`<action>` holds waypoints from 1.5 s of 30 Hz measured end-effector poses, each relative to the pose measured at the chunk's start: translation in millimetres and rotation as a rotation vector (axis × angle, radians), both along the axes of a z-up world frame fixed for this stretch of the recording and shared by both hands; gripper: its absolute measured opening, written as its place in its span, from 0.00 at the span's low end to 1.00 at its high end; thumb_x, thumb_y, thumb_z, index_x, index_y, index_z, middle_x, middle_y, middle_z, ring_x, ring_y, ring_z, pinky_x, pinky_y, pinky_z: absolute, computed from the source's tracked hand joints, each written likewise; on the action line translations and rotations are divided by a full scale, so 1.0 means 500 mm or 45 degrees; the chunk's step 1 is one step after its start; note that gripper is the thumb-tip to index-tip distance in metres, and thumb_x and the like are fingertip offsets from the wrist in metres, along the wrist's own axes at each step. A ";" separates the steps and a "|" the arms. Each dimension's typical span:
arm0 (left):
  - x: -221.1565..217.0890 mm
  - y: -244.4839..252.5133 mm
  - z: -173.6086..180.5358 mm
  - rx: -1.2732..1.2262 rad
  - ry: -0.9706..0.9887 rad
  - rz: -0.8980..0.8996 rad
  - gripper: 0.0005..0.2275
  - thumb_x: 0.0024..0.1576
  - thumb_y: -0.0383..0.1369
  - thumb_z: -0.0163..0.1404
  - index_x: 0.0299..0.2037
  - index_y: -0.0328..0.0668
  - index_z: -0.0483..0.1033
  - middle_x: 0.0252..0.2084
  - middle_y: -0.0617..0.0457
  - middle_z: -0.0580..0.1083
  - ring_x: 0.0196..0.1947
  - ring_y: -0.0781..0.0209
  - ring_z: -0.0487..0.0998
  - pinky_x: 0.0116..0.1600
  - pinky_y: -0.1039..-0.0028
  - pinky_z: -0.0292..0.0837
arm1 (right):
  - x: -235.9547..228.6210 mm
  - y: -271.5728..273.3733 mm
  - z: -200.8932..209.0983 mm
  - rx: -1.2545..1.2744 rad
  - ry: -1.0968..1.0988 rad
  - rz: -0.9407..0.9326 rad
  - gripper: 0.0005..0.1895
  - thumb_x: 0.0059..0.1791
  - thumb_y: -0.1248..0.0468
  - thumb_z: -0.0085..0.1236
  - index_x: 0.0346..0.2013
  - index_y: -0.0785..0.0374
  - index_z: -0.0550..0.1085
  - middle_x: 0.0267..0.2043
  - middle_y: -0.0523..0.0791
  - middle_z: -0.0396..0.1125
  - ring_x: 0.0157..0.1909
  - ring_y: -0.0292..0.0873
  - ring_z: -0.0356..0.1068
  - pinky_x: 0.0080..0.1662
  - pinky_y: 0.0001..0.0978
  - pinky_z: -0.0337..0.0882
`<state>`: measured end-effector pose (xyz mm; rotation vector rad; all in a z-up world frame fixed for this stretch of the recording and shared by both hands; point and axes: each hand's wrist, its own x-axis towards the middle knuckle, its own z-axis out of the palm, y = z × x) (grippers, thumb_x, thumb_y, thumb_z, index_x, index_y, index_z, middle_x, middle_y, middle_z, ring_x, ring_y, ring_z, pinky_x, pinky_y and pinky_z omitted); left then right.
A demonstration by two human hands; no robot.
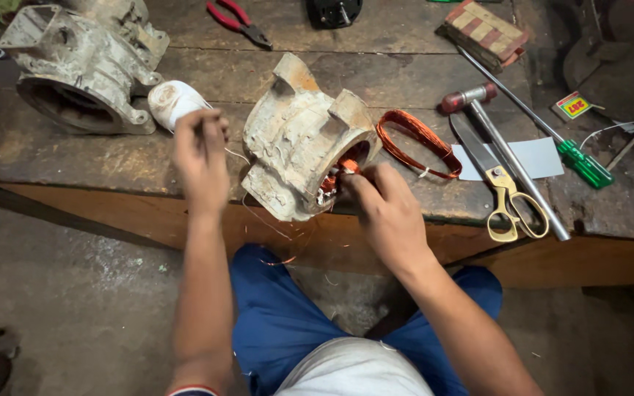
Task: The person inserts and secures copper wire coils into a motor housing using a hammer and screwdriver. They cut excess wire with scissors and adjust the coils by hand to fit inside the housing.
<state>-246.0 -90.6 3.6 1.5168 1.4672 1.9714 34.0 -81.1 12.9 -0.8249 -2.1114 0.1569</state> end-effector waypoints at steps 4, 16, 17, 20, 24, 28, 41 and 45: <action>0.074 -0.104 -0.030 -0.030 0.208 -0.121 0.35 0.66 0.58 0.45 0.73 0.38 0.52 0.72 0.41 0.61 0.70 0.51 0.67 0.72 0.59 0.68 | -0.002 -0.001 -0.015 0.099 -0.017 0.013 0.19 0.42 0.76 0.57 0.47 0.64 0.77 0.46 0.51 0.64 0.48 0.54 0.67 0.49 0.43 0.70; 0.164 -0.104 -0.046 0.075 0.628 0.161 0.46 0.55 0.57 0.60 0.76 0.45 0.47 0.78 0.31 0.49 0.77 0.33 0.53 0.79 0.48 0.52 | 0.001 -0.008 -0.010 0.132 -0.053 -0.045 0.18 0.43 0.74 0.56 0.48 0.66 0.76 0.47 0.52 0.64 0.49 0.55 0.67 0.50 0.43 0.70; 0.162 -0.111 -0.050 0.050 0.626 0.163 0.46 0.54 0.57 0.61 0.76 0.44 0.48 0.78 0.30 0.50 0.78 0.33 0.53 0.80 0.47 0.53 | 0.003 -0.018 -0.013 0.122 -0.066 -0.059 0.17 0.45 0.73 0.56 0.49 0.66 0.76 0.48 0.52 0.64 0.49 0.55 0.67 0.50 0.43 0.70; 0.156 -0.128 -0.061 0.002 0.611 0.158 0.47 0.53 0.56 0.63 0.75 0.44 0.48 0.76 0.29 0.50 0.78 0.32 0.54 0.80 0.47 0.54 | -0.001 -0.025 -0.023 0.064 -0.104 -0.054 0.20 0.43 0.74 0.55 0.50 0.67 0.76 0.48 0.52 0.64 0.48 0.55 0.67 0.49 0.44 0.69; 0.156 -0.108 -0.056 0.011 0.608 0.151 0.47 0.52 0.54 0.64 0.75 0.44 0.50 0.75 0.29 0.51 0.76 0.33 0.56 0.79 0.48 0.55 | -0.005 0.001 -0.024 0.114 -0.074 -0.030 0.19 0.43 0.74 0.55 0.49 0.64 0.77 0.49 0.53 0.64 0.50 0.55 0.67 0.50 0.43 0.70; 0.161 -0.116 -0.067 0.017 0.624 0.184 0.47 0.51 0.52 0.65 0.75 0.44 0.50 0.75 0.30 0.51 0.76 0.33 0.56 0.79 0.48 0.55 | -0.008 0.009 -0.031 0.126 -0.083 -0.001 0.19 0.43 0.73 0.56 0.49 0.64 0.76 0.50 0.52 0.64 0.50 0.55 0.67 0.50 0.43 0.71; 0.158 -0.114 -0.057 -0.057 0.651 0.232 0.47 0.51 0.49 0.66 0.75 0.42 0.49 0.75 0.27 0.49 0.77 0.30 0.53 0.78 0.48 0.55 | 0.002 0.010 -0.030 0.098 -0.097 -0.028 0.15 0.47 0.71 0.56 0.48 0.66 0.77 0.46 0.51 0.64 0.49 0.54 0.67 0.49 0.42 0.70; 0.157 -0.112 -0.058 -0.058 0.653 0.221 0.47 0.51 0.47 0.67 0.75 0.43 0.49 0.76 0.27 0.49 0.77 0.31 0.53 0.79 0.48 0.55 | 0.001 0.006 -0.031 0.221 -0.072 -0.022 0.17 0.45 0.71 0.55 0.48 0.64 0.77 0.49 0.52 0.64 0.48 0.55 0.66 0.49 0.42 0.70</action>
